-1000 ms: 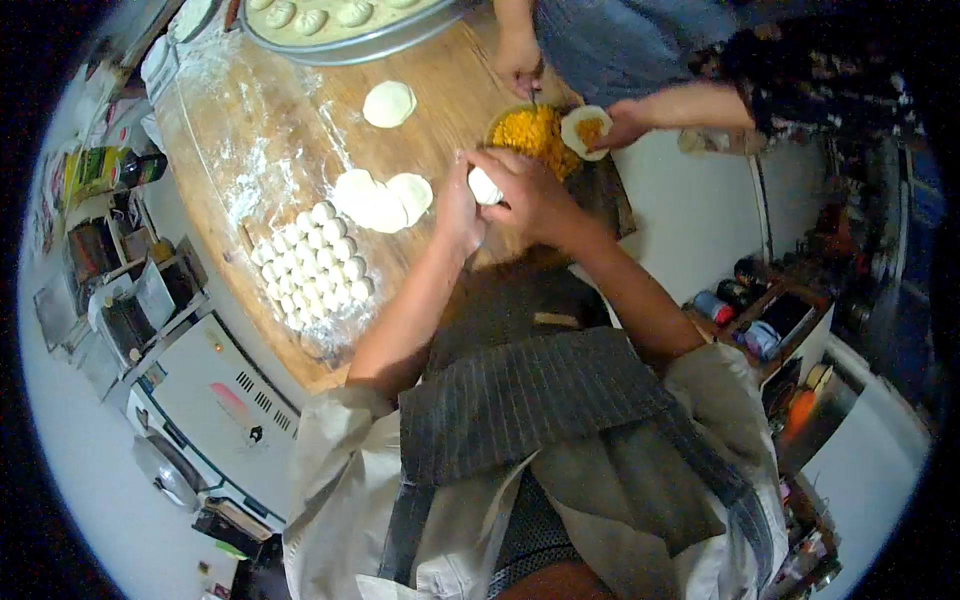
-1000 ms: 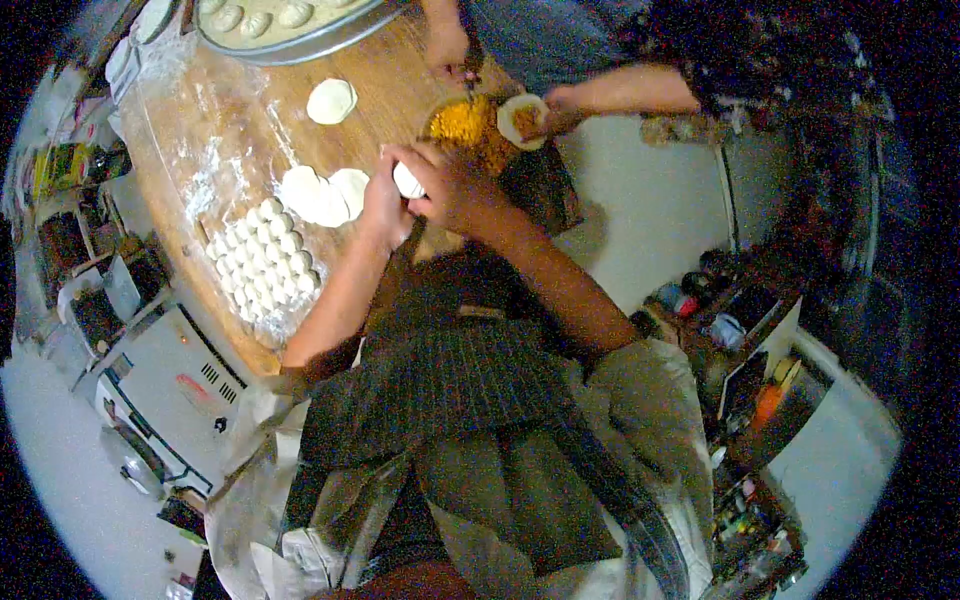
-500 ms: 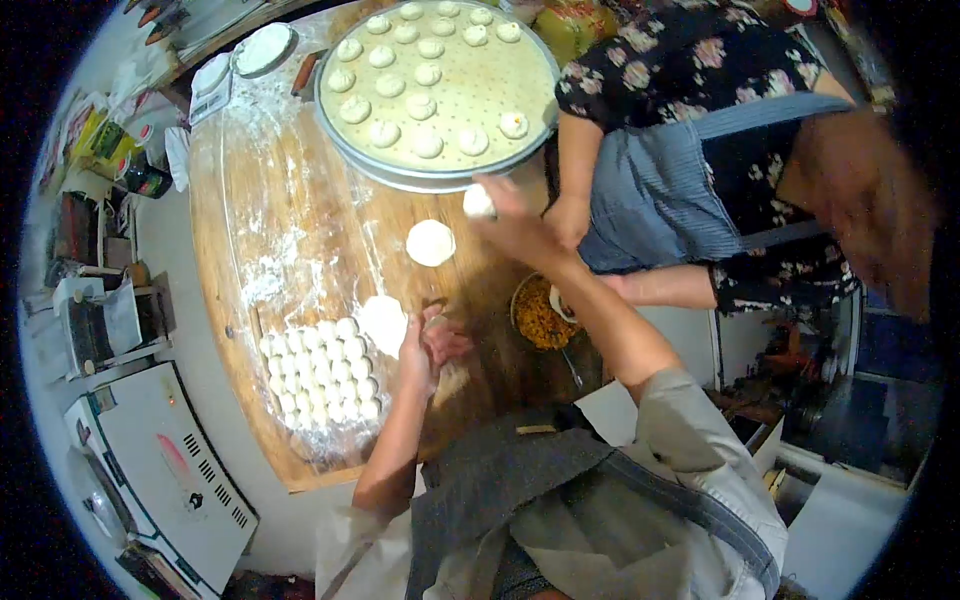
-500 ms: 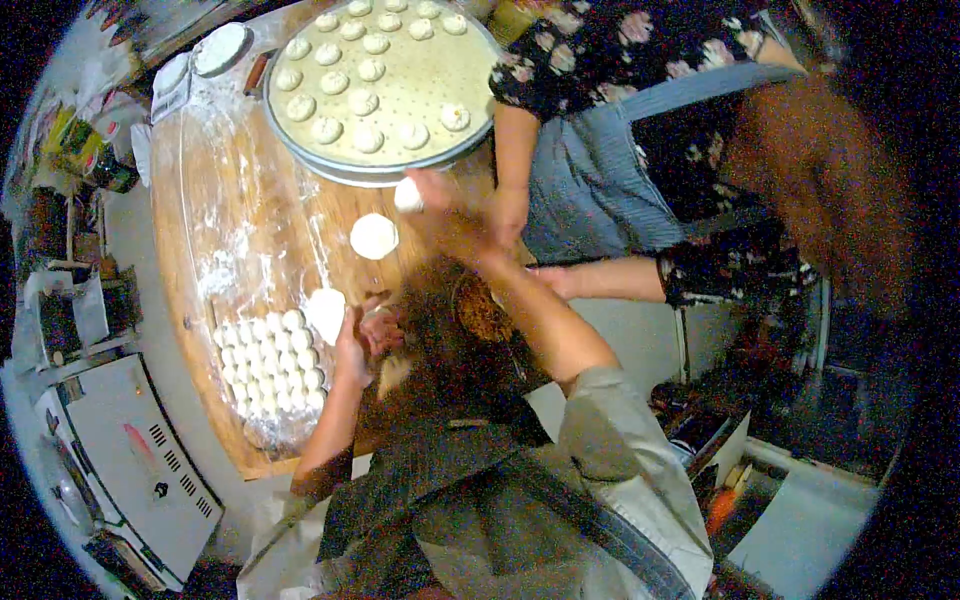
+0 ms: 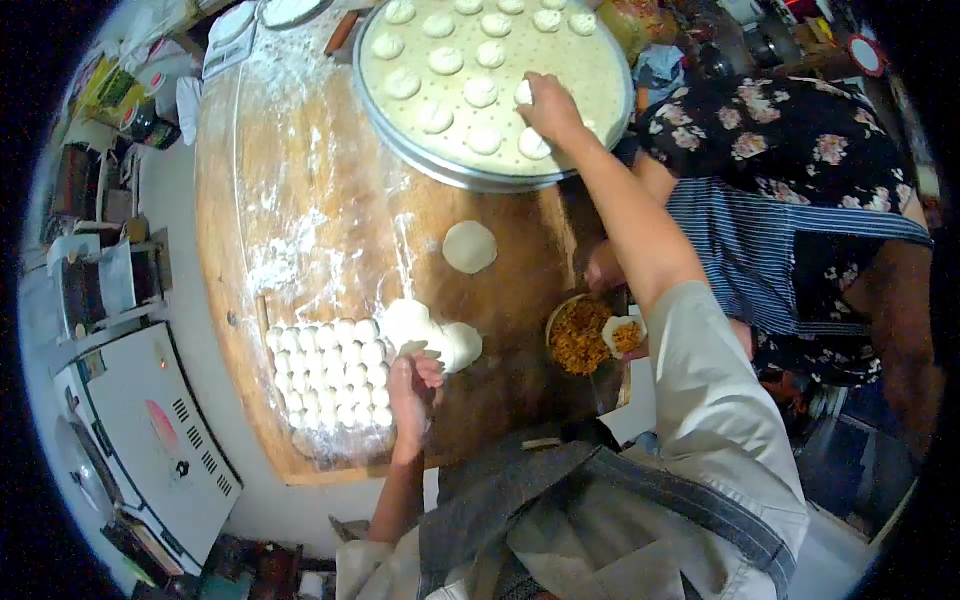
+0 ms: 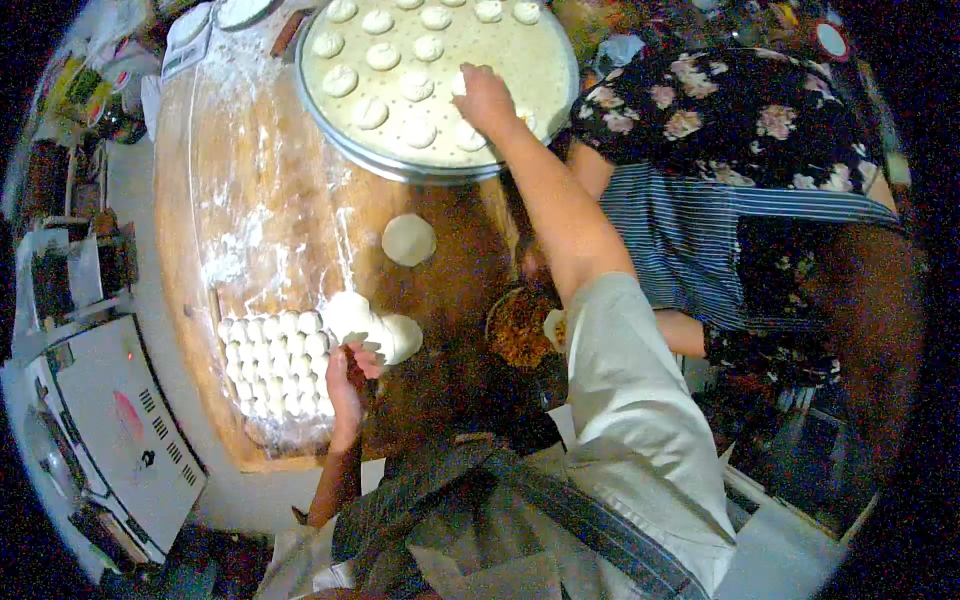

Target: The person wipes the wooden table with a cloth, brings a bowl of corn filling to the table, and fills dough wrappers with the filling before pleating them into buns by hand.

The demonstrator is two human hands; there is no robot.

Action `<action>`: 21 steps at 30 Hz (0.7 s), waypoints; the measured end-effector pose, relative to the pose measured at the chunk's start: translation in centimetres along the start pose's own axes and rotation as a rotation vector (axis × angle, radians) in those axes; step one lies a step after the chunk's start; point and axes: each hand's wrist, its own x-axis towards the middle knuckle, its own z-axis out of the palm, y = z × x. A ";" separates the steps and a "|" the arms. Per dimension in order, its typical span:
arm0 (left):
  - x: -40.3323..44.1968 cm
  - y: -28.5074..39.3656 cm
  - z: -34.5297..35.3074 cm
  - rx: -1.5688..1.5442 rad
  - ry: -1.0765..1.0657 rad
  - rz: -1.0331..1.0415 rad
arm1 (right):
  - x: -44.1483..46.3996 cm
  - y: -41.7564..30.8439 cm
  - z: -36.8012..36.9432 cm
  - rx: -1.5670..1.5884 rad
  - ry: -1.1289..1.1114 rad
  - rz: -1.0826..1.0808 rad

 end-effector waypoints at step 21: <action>3.6 5.3 0.6 1.595 -0.401 0.779 | -36.2 -8.7 -12.0 0.506 -0.268 0.109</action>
